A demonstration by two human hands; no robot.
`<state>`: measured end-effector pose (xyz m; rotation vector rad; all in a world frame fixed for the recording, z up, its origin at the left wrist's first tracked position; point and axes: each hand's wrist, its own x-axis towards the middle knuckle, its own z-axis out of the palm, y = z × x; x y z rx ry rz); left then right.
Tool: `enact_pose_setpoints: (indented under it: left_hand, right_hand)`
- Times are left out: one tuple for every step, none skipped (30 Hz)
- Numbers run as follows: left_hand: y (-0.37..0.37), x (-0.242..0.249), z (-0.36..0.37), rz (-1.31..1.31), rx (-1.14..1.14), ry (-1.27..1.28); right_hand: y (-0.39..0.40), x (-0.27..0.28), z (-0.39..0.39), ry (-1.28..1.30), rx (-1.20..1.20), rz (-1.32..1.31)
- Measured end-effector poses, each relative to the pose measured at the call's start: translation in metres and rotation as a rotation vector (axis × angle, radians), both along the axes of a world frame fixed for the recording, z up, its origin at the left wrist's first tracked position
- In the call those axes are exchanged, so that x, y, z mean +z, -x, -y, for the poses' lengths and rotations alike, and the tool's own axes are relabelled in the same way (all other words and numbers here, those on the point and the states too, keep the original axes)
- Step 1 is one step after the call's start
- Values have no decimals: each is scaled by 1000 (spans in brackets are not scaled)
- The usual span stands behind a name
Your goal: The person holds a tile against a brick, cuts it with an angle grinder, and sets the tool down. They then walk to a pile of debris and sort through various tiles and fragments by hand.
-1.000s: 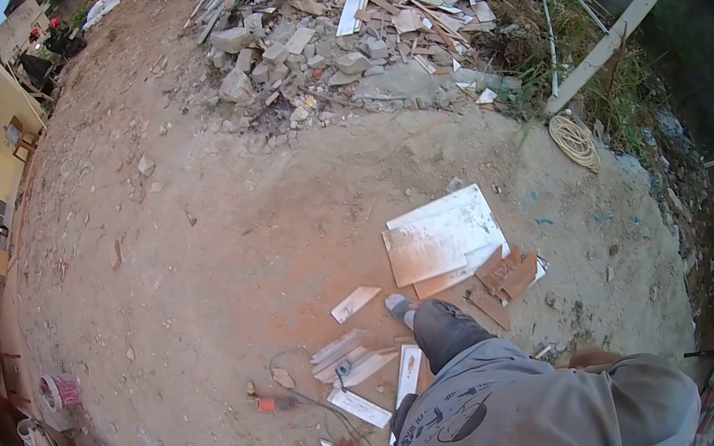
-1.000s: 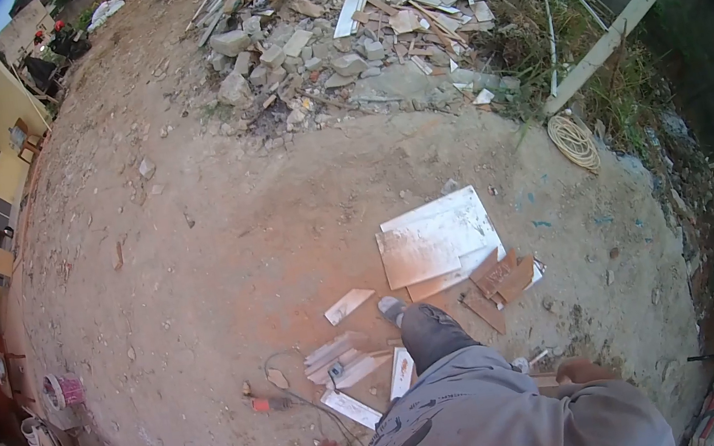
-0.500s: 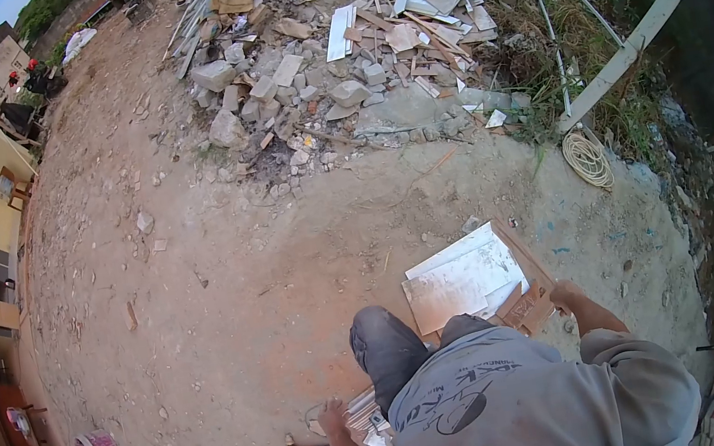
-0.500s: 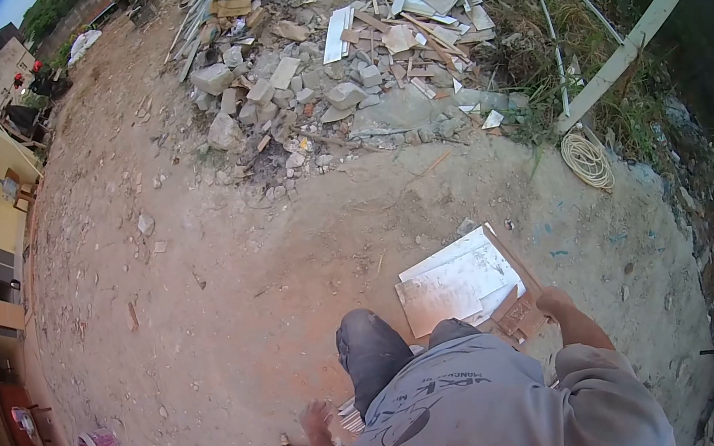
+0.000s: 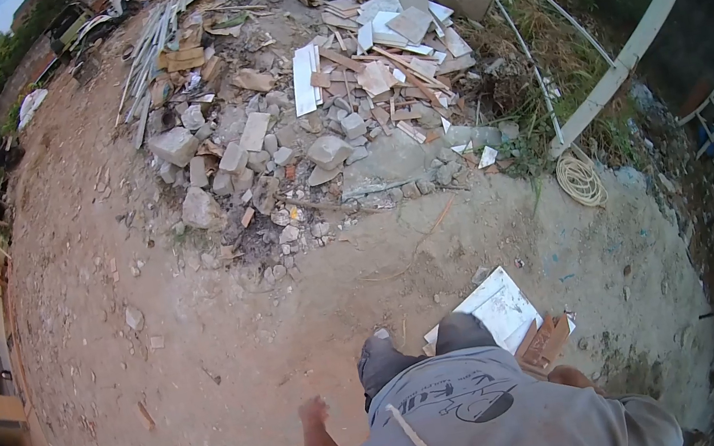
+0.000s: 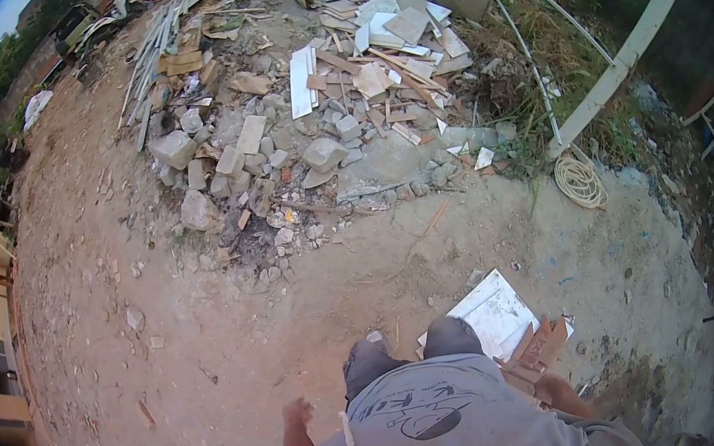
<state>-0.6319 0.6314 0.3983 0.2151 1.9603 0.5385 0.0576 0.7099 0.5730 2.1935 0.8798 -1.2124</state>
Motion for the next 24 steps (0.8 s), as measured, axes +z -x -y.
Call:
enact_pose_setpoints:
  left_hand:
    - [32, -16, -28, -133, -196, -42]
    - [48, 10, -72, -103, -109, -38]
    - [57, 64, -128, -76, -20, -36]
    - [62, 87, -166, -84, 74, -113]
    - [67, 110, -205, -90, 164, -195]
    - [71, 133, -243, -95, 247, -280]
    - [75, 134, -272, -93, 216, -293]
    - [80, 135, -300, -91, 185, -307]
    - [82, 133, -321, -83, 141, -334]
    - [78, 130, -336, -87, 123, -320]
    - [67, 125, -349, -27, 81, -309]
    - [57, 119, -365, 32, 41, -300]
    - [51, 98, -374, 82, 2, -267]
    - [45, 79, -375, 132, -34, -236]
    - [26, 80, -380, 99, -69, -145]
    - [4, 85, -386, 68, -102, -57]
    - [-13, 94, -391, 82, -91, -9]
    - [-26, 103, -393, 95, -79, 49]
    - [-34, 111, -397, 84, -90, 143]
    - [-39, 120, -405, 73, -102, 235]
    - [-43, 130, -422, 73, -106, 238]
    - [-45, 139, -441, 26, -88, 271]
    - [-46, 149, -455, -19, -68, 312]
    - [-44, 155, -478, 10, -22, 243]
  right_hand:
    - [9, 5, 9, 24, -29, -6]
    - [18, 10, 9, 41, -59, -5]
    - [28, 13, 14, 64, -84, -12]
    - [37, 16, 17, 83, -111, -20]
    - [45, 18, 19, 100, -134, -20]
    - [53, 17, 16, 115, -152, -29]
    - [59, 17, 13, 130, -168, -34]
    - [65, 15, 8, 143, -184, -42]
    - [71, 14, 3, 156, -203, -52]
    - [74, 10, -5, 172, -217, -67]
    - [77, 8, -15, 187, -233, -74]
    - [80, 5, -26, 201, -240, -87]
    - [79, 3, -40, 213, -250, -96]
    - [79, -1, -57, 223, -258, -106]
    - [77, -3, -78, 232, -261, -115]
    - [72, -4, -101, 240, -262, -121]
    - [66, -4, -128, 243, -257, -129]
    - [59, -1, -154, 254, -255, -136]
    - [52, 1, -181, 259, -256, -147]
    - [44, 6, -211, 255, -261, -157]
    - [35, 11, -241, 248, -257, -165]
    - [25, 16, -268, 238, -257, -173]
    - [14, 21, -296, 224, -261, -183]
    - [2, 26, -321, 208, -268, -187]
